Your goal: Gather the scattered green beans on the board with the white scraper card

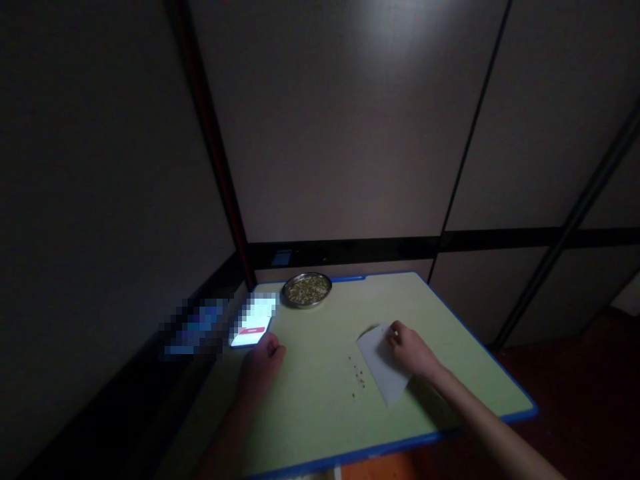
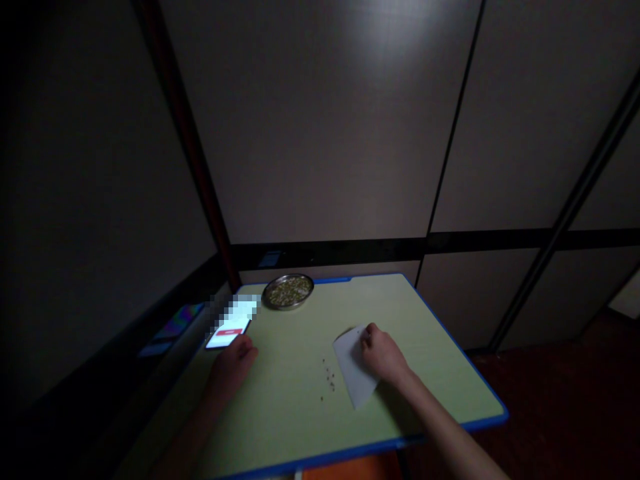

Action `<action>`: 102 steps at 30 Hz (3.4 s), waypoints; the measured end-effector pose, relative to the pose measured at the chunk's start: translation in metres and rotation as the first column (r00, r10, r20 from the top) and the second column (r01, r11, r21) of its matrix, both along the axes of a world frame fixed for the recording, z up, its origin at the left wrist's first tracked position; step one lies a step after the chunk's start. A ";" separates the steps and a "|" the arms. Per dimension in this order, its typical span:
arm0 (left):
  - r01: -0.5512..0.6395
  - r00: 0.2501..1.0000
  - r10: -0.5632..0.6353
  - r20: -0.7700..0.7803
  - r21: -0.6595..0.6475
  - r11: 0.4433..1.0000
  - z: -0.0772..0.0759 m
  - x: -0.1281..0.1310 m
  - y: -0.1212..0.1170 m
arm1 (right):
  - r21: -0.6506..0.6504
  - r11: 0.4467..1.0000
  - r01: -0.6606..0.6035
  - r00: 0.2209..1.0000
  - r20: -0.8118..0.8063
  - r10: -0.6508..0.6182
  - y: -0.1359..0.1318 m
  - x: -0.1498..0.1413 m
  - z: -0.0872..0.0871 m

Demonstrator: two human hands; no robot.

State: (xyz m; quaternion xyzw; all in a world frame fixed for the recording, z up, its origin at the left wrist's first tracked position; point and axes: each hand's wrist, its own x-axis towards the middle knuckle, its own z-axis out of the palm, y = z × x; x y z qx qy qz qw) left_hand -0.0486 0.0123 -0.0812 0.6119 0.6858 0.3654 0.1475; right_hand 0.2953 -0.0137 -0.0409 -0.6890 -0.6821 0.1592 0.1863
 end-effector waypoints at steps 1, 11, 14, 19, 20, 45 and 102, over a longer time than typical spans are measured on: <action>-0.003 1.000 0.003 0.003 0.000 1.000 0.000 0.000 0.000 | 0.000 1.000 0.005 1.000 -0.010 -0.005 -0.001 -0.007 -0.003; 0.006 1.000 -0.006 -0.011 0.036 0.999 -0.012 -0.006 0.006 | 0.013 0.999 0.043 0.995 -0.090 -0.041 -0.002 -0.076 -0.008; 0.010 1.000 -0.010 0.000 0.057 0.998 -0.013 -0.006 0.006 | 0.003 1.000 0.026 0.995 -0.093 -0.025 0.000 -0.089 -0.007; -0.001 0.999 -0.002 0.042 0.075 0.997 -0.011 -0.004 0.005 | 0.019 1.000 0.002 0.988 -0.151 0.001 0.002 -0.095 -0.006; 0.001 0.999 -0.005 0.048 0.083 0.997 -0.011 -0.004 0.005 | 0.026 1.000 0.000 0.985 -0.175 0.004 0.003 -0.093 -0.004; 0.465 0.826 -0.495 0.269 0.170 0.869 0.085 0.064 -0.023 | 0.331 0.906 -0.265 0.860 -0.343 0.377 -0.009 -0.077 0.056; 0.398 0.778 -0.446 -0.443 -0.204 0.895 0.060 0.035 -0.007 | 0.343 0.938 -0.048 0.989 -0.113 0.092 -0.020 0.007 -0.041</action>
